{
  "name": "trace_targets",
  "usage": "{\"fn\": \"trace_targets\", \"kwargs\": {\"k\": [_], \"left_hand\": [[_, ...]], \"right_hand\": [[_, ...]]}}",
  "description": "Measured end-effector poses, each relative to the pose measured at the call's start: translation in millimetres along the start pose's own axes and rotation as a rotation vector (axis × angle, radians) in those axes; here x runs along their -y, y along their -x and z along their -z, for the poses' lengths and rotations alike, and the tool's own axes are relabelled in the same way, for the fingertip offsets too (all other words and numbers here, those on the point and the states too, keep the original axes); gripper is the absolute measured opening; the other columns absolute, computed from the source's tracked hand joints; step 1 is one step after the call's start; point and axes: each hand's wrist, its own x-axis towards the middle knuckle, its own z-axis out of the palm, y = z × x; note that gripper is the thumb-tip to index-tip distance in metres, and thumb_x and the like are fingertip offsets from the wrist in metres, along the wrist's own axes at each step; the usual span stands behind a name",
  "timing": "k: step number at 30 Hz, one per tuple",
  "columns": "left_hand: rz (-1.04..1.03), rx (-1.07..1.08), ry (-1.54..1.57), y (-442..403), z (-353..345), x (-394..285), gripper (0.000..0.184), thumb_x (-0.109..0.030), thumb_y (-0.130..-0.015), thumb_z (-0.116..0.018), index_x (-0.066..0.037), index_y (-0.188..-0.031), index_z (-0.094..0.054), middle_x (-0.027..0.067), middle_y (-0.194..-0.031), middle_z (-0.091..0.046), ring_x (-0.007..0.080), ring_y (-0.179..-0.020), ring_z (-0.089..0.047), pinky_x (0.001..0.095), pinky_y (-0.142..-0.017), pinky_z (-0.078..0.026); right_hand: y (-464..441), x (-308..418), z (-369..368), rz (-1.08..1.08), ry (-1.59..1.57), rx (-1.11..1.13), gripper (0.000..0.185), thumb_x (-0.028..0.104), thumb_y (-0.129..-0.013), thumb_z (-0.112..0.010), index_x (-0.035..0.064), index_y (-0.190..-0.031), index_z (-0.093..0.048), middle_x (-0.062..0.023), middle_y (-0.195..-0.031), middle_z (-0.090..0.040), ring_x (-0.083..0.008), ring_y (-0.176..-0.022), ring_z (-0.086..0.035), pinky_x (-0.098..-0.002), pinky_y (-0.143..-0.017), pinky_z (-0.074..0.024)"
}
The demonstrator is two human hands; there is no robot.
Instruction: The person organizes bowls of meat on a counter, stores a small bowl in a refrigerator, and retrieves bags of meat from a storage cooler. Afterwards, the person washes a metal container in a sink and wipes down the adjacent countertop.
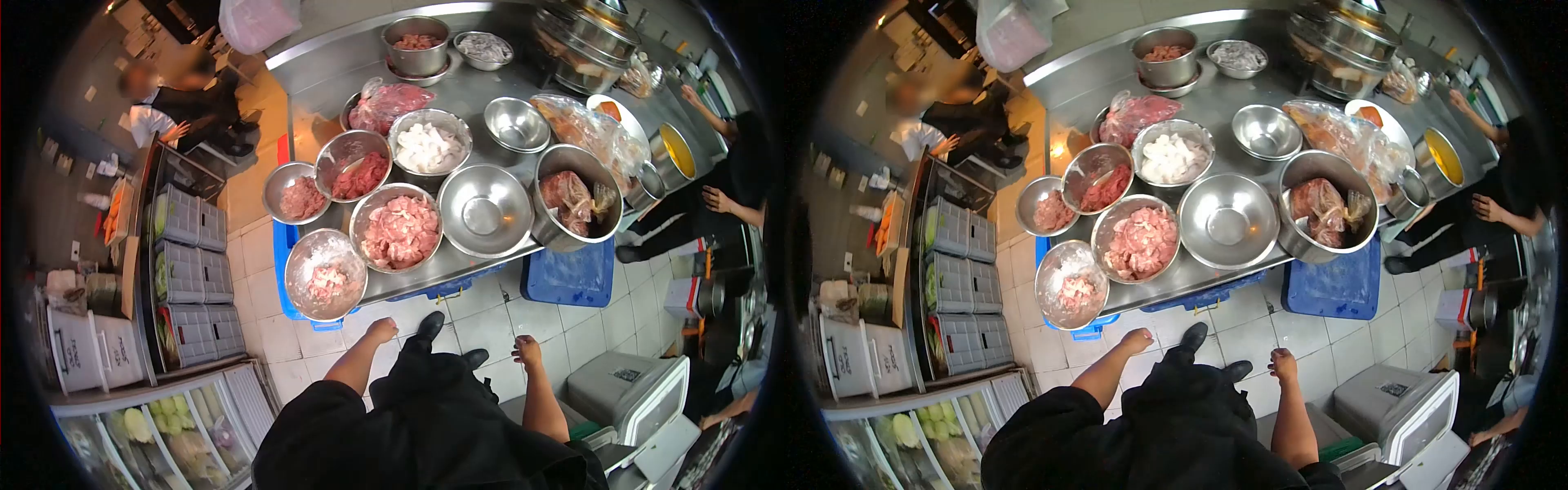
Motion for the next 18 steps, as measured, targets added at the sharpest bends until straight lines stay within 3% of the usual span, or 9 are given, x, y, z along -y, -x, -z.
{"fn": "trace_targets", "kwargs": {"k": [8, 15, 18], "left_hand": [[-0.056, 0.11, -0.056, -26.4, 10.4, -33.5, 0.031, -0.031, -0.076, -0.062, -0.007, -0.095, -0.068, 0.0183, -0.095, -0.068, 0.0341, -0.091, -0.065, 0.043, -0.082, -0.05], [-0.052, 0.15, -0.126, -34.6, 8.8, -23.7, 0.032, -0.031, -0.076, -0.062, -0.008, -0.097, -0.066, 0.0166, -0.099, -0.067, 0.0332, -0.095, -0.064, 0.0429, -0.083, -0.049], [-0.018, 0.157, -0.169, -31.1, 12.1, -27.0, 0.031, -0.034, -0.079, -0.066, -0.01, -0.099, -0.065, 0.0129, -0.098, -0.068, 0.0287, -0.092, -0.064, 0.0395, -0.081, -0.049]], "right_hand": [[30.0, -27.4, 25.6, -0.112, -0.055, -0.079, 0.032, 0.023, -0.088, -0.054, 0.005, -0.115, -0.053, -0.0095, -0.09, -0.062, -0.0213, -0.068, -0.065, -0.0357, -0.053, -0.053], [40.2, -55.6, 30.2, -0.154, -0.089, -0.116, 0.032, 0.026, -0.089, -0.055, 0.0049, -0.114, -0.054, -0.011, -0.092, -0.063, -0.0219, -0.069, -0.065, -0.0366, -0.057, -0.0544], [39.8, -56.9, 23.7, -0.145, -0.099, -0.115, 0.032, 0.025, -0.09, -0.055, 0.0051, -0.114, -0.054, -0.0111, -0.093, -0.063, -0.0221, -0.07, -0.065, -0.0367, -0.057, -0.0543]]}}
